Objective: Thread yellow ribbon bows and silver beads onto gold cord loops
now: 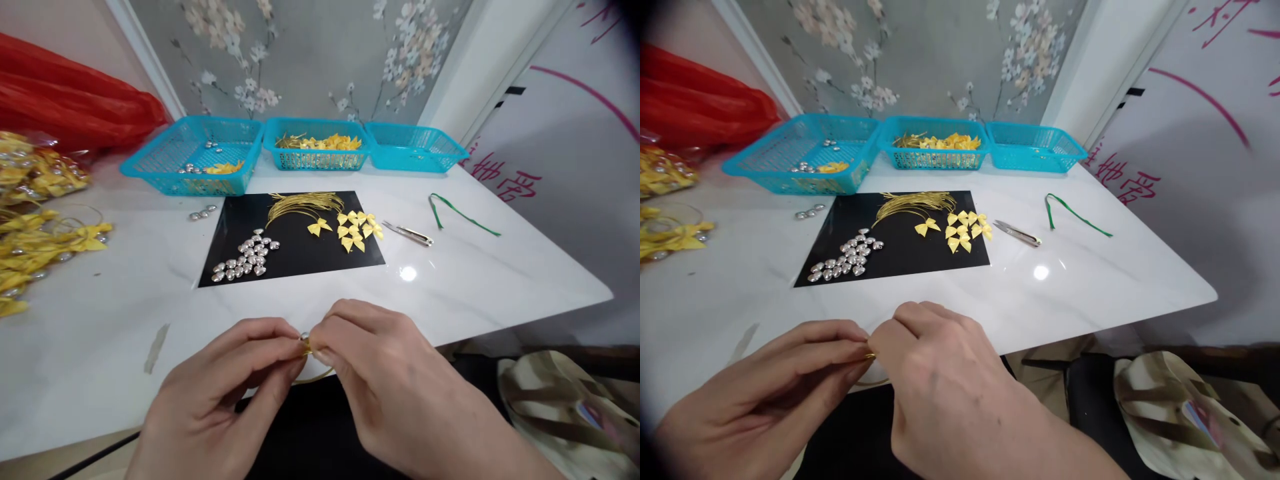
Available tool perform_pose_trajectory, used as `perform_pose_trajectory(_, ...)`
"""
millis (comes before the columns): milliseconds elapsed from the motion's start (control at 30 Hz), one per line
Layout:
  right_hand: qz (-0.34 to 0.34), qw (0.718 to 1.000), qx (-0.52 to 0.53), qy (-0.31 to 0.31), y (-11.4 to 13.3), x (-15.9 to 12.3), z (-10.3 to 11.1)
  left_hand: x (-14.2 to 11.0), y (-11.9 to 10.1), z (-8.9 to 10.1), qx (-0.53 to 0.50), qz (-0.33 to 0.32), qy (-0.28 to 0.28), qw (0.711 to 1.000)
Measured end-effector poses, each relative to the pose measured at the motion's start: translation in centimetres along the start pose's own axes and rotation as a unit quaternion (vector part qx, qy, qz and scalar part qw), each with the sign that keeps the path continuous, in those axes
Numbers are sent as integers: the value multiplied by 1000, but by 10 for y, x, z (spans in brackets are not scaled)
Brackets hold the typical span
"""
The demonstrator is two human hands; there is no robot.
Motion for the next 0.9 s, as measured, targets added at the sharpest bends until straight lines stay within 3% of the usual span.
perform_pose_trajectory(133,-18,999,27,12,-2,2,3,1,2,1,31,-47,-6,998)
perform_pose_trajectory(500,-28,999,20,12,-2,2,1,1,5,0,26,-27,-1,999)
perform_pose_trajectory(900,-8,1000,-2,1,3,0,-2,3,-3,4,81,-95,-18,992)
Point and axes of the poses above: each hand's wrist, its own x-axis towards the middle knuckle, its own z-axis out of the back of the hand, y = z × x, the point moved 1 cm from there along x, towards the middle knuckle, and after that the axes turned 7 degrees about x, right-handed, at the moved point
